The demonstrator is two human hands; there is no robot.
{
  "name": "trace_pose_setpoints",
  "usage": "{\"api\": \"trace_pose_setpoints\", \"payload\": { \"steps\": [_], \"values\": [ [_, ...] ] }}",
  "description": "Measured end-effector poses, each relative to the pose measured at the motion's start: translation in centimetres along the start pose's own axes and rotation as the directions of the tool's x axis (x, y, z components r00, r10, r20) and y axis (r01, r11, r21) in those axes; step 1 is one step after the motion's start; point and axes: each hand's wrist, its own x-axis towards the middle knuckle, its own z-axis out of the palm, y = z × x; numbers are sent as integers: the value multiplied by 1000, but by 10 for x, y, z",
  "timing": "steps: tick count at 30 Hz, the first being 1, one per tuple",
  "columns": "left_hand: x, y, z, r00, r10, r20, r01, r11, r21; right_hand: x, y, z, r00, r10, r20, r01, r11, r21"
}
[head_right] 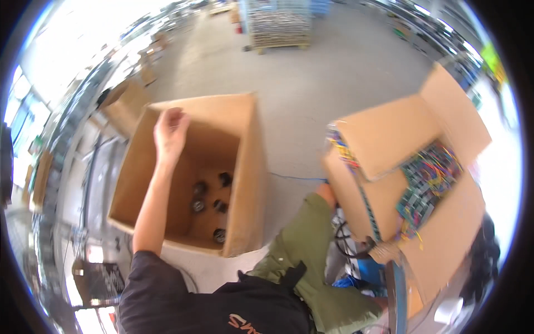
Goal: The person assembles electronic components into a housing by applying thermal paste to a circuit board, placing the board into a black plastic casing, and securing it with screws using a powered screwdriver.
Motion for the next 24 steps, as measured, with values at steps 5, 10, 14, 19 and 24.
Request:
{"api": "trace_pose_setpoints", "payload": {
  "steps": [5,10,14,19,24],
  "values": [
    [-52,164,63,926,303,224,-215,912,-348,242,-55,-188,931,292,217,-267,953,-141],
    [-102,302,119,516,797,314,-449,564,-693,166,4,-126,855,481,-192,-487,873,16],
    [-140,372,227,-34,862,506,-428,445,-787,172,-14,-144,812,555,-181,-569,822,-31],
    [-178,359,279,-230,728,646,-678,357,-643,176,-16,-150,759,618,-207,-627,779,29],
    [-202,342,304,-170,735,656,-605,448,-658,158,-5,-127,721,648,-244,-646,756,99]
  ]
}}
